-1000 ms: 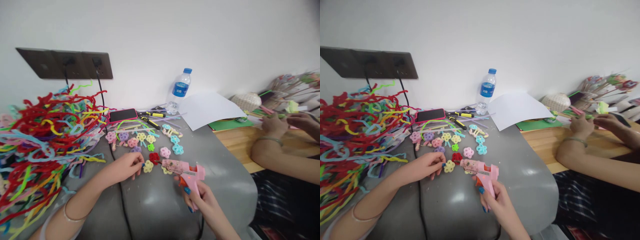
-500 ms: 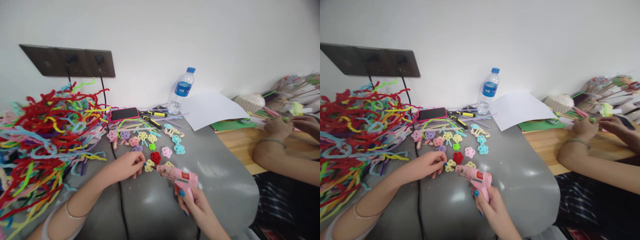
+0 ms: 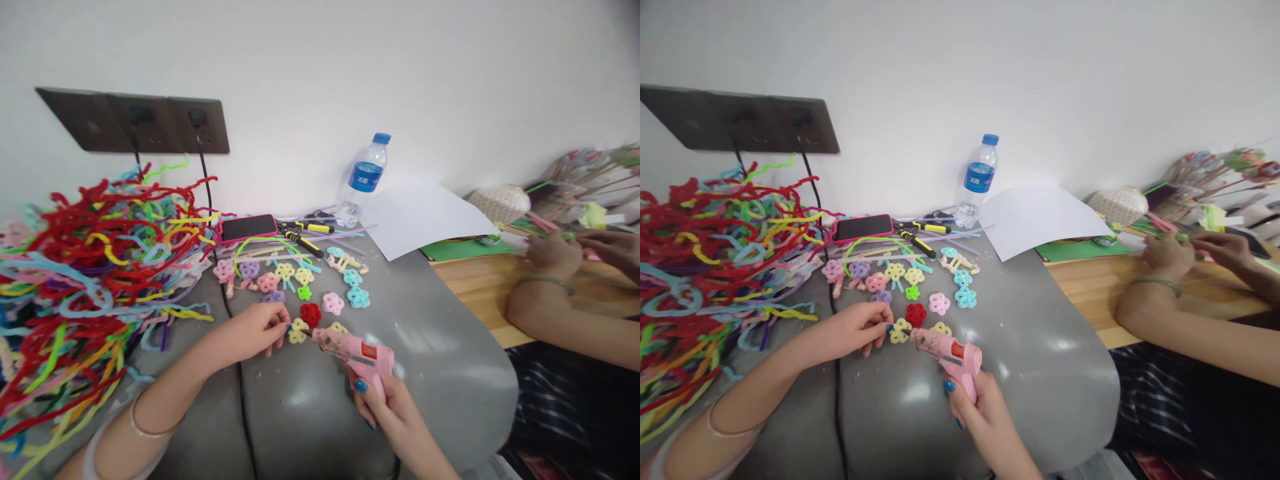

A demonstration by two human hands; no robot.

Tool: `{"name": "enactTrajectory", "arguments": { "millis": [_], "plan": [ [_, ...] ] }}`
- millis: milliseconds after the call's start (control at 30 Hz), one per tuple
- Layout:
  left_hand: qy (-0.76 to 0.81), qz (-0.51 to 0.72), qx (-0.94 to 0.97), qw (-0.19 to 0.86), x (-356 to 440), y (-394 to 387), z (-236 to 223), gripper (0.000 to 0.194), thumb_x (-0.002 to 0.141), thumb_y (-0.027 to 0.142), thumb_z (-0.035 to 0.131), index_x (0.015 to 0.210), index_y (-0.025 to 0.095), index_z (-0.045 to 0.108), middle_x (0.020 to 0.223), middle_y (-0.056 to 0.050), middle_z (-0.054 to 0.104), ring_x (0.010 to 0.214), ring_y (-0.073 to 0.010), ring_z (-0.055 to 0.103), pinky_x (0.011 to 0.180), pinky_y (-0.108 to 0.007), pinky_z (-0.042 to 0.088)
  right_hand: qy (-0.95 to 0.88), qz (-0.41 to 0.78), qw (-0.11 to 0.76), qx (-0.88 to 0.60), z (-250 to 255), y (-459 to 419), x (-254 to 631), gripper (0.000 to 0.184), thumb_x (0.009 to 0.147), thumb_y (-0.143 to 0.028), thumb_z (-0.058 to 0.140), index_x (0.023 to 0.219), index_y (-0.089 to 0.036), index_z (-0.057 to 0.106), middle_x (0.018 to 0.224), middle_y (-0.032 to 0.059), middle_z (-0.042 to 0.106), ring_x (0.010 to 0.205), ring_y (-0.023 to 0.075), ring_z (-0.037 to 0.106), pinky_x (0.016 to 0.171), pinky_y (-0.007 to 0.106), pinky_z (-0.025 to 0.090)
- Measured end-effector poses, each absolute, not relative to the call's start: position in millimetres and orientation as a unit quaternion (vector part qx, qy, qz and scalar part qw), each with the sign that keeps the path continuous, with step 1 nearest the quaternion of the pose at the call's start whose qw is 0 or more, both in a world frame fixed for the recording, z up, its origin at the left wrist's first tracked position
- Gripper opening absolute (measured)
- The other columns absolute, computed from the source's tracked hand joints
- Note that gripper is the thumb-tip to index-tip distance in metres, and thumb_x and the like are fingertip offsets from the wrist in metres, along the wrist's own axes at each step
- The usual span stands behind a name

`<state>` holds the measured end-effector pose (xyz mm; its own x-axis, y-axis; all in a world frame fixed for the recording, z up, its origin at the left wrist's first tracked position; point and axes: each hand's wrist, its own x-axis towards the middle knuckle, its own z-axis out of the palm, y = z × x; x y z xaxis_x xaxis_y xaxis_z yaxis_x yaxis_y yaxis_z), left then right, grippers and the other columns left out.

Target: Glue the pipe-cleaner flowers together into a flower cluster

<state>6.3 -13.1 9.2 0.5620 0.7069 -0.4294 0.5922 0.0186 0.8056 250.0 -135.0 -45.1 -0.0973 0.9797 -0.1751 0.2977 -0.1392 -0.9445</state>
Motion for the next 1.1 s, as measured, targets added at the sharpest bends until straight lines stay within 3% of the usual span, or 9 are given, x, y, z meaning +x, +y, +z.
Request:
{"name": "enactTrajectory", "arguments": {
  "millis": [600,1100],
  "plan": [
    [0.466,0.051,0.703,0.535,6.0,-12.8,7.8,0.015,0.091,0.03,0.043,0.085,0.019,0.051,0.071,0.002,0.062,0.055,-0.0119,0.058,0.055,-0.024,0.042,-0.574,0.488,0.333,-0.567,-47.0,-137.8,253.3,0.054,0.092,-0.068,0.042,0.063,-0.022,0.04,0.05,-0.0036,0.041,0.048,0.0109,0.035,0.048,0.024,0.031],
    [0.466,0.051,0.702,0.536,6.0,-12.9,8.1,0.013,0.09,0.027,0.043,0.084,0.019,0.051,0.07,0.002,0.061,0.054,-0.0123,0.058,0.055,-0.024,0.043,-0.564,0.479,0.348,-0.575,-53.0,-137.3,254.9,0.059,0.09,-0.073,0.043,0.059,-0.022,0.041,0.049,-0.0027,0.041,0.047,0.0106,0.035,0.047,0.025,0.03]
  ]
}}
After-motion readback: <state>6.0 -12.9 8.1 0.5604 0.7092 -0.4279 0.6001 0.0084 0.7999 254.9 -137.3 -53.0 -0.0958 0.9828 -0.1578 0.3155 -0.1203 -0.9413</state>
